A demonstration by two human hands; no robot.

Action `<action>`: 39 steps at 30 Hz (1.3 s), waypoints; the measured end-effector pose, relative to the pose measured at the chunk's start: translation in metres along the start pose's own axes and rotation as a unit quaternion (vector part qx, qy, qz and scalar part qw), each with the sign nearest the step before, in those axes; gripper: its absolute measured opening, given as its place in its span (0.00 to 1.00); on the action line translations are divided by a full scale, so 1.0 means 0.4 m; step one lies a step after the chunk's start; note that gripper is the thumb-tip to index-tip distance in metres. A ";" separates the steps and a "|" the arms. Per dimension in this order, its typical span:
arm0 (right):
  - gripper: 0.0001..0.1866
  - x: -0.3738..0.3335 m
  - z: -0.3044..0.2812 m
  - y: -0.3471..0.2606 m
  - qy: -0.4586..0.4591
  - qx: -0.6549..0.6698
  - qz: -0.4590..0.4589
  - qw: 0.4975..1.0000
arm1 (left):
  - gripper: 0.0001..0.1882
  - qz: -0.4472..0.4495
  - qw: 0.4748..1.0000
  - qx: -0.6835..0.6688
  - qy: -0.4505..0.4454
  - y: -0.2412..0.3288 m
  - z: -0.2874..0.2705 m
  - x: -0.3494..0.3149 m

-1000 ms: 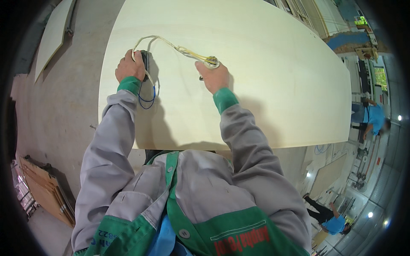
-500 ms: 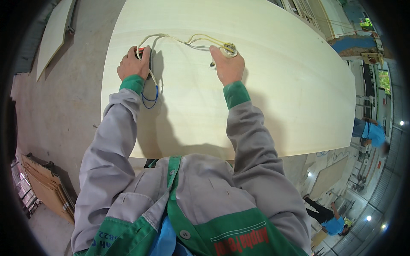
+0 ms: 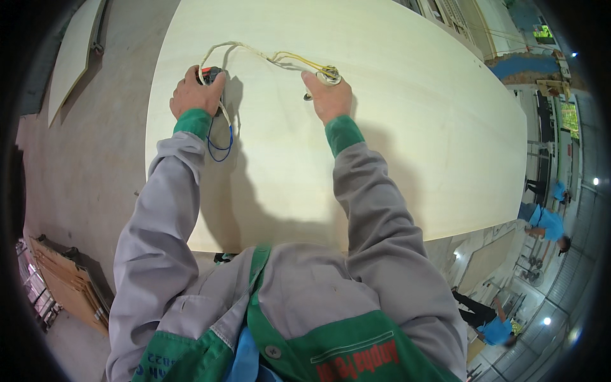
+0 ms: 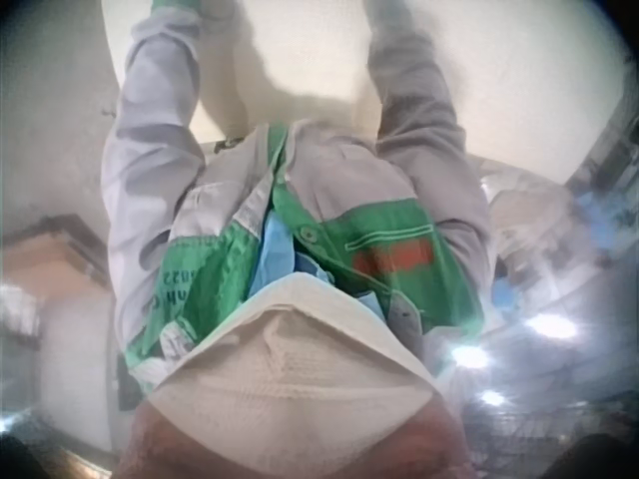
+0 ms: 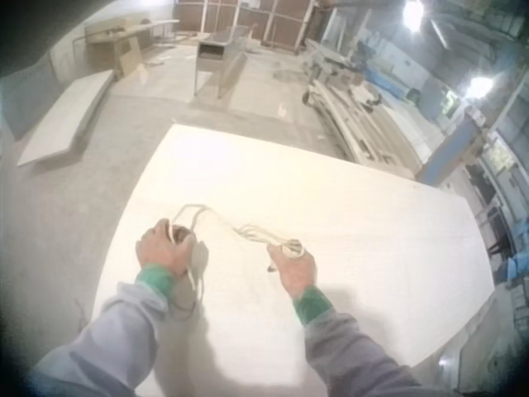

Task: The person applies a liquid to a large white board and smooths it with a handheld electric tool. The person then uses a handheld device with a cord to move across the board's surface.

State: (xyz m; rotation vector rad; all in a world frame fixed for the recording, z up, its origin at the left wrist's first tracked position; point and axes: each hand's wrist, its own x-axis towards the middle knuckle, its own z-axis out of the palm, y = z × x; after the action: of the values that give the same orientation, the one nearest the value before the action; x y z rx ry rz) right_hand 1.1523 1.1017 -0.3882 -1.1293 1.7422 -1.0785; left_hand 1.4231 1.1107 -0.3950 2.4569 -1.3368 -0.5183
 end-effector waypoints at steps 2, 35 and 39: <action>0.19 0.000 -0.002 -0.005 0.010 0.023 0.002 1.000 | 0.44 -0.002 1.000 0.000 -0.006 -0.001 0.000 -0.001; 0.26 0.198 0.062 -0.051 0.026 -0.052 -0.052 0.997 | 0.44 -0.021 1.000 -0.003 -0.012 0.056 -0.015 0.071; 0.26 0.205 0.068 -0.064 0.015 -0.064 0.009 0.998 | 0.44 -0.016 1.000 -0.007 -0.002 0.057 -0.012 0.069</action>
State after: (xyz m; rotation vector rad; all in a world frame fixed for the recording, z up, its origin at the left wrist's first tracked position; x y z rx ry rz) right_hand 1.1597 1.0117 -0.3864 -1.1779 1.8643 -0.9892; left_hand 1.4223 1.0759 -0.3857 2.4707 -1.2933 -0.5398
